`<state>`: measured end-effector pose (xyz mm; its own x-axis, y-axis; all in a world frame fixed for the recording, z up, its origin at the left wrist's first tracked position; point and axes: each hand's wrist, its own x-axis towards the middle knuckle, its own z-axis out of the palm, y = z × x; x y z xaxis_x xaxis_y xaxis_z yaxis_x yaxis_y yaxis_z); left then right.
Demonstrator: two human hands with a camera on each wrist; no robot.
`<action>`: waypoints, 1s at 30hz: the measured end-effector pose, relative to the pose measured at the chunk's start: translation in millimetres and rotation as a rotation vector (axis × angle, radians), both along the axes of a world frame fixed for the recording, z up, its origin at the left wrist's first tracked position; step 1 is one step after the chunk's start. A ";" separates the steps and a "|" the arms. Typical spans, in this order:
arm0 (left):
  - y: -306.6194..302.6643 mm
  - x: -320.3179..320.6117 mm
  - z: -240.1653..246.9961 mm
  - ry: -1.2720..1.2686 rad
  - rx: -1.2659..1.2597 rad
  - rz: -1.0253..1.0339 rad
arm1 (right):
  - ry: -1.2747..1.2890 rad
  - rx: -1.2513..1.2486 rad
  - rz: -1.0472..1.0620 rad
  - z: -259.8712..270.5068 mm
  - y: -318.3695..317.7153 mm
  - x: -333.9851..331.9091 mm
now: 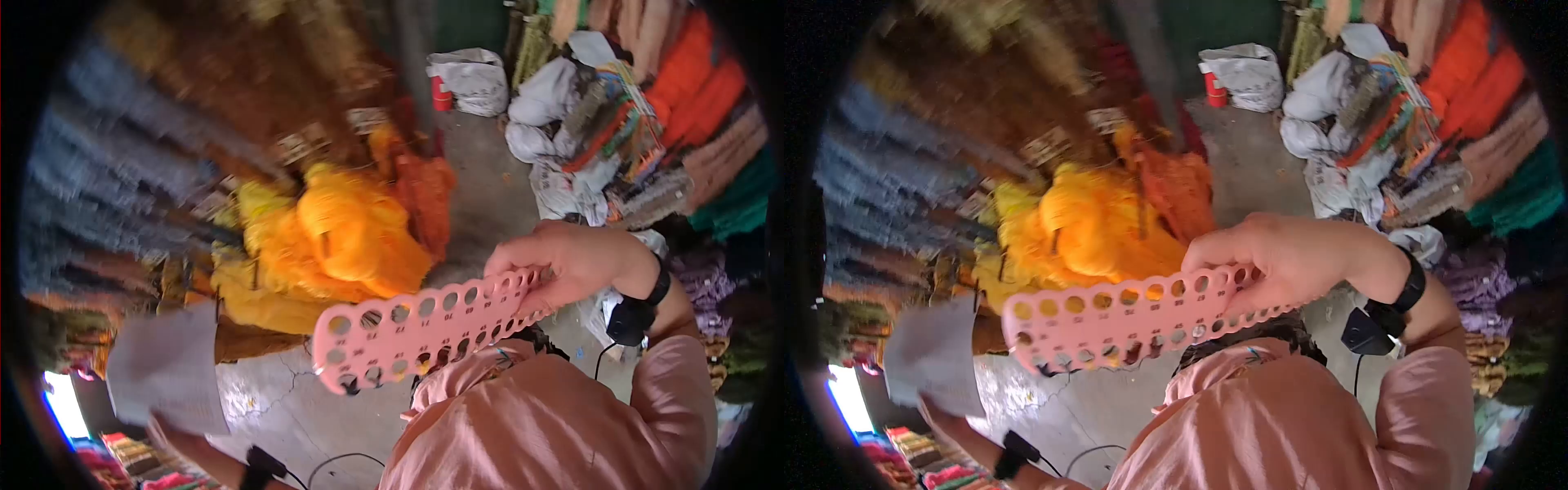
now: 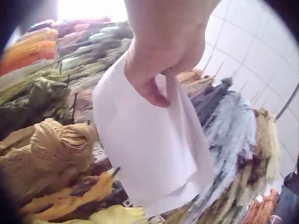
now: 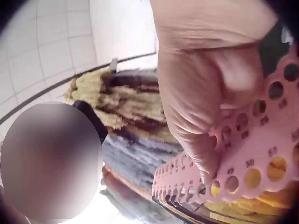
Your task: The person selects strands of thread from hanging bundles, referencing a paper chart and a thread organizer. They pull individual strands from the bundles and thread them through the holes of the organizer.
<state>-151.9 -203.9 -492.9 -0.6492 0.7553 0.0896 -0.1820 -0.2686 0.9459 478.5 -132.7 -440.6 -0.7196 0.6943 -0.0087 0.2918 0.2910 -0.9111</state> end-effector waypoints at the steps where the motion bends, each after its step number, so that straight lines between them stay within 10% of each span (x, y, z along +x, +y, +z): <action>1: -13.5 29.4 3.3 0.021 0.031 0.021 | 0.018 -0.062 -0.040 -11.0 -9.9 17.2; 6: -52.3 241.2 8.7 0.243 0.169 0.087 | 0.464 -0.498 -0.299 -53.3 -48.0 129.1; 13: -28.4 564.8 26.9 0.326 0.194 -0.166 | 0.484 -0.185 -0.729 -143.1 -77.5 289.1; 17: 28.9 628.3 38.5 0.992 0.252 -0.977 | 0.336 -0.054 -0.860 -164.9 -76.4 338.2; 21: 77.2 688.3 21.0 0.581 0.183 -1.069 | 0.225 -0.150 -0.936 -172.5 -59.2 379.1; 30: 239.0 773.3 -95.5 0.320 -0.086 -0.941 | 0.867 -0.482 -0.966 -181.9 99.9 417.7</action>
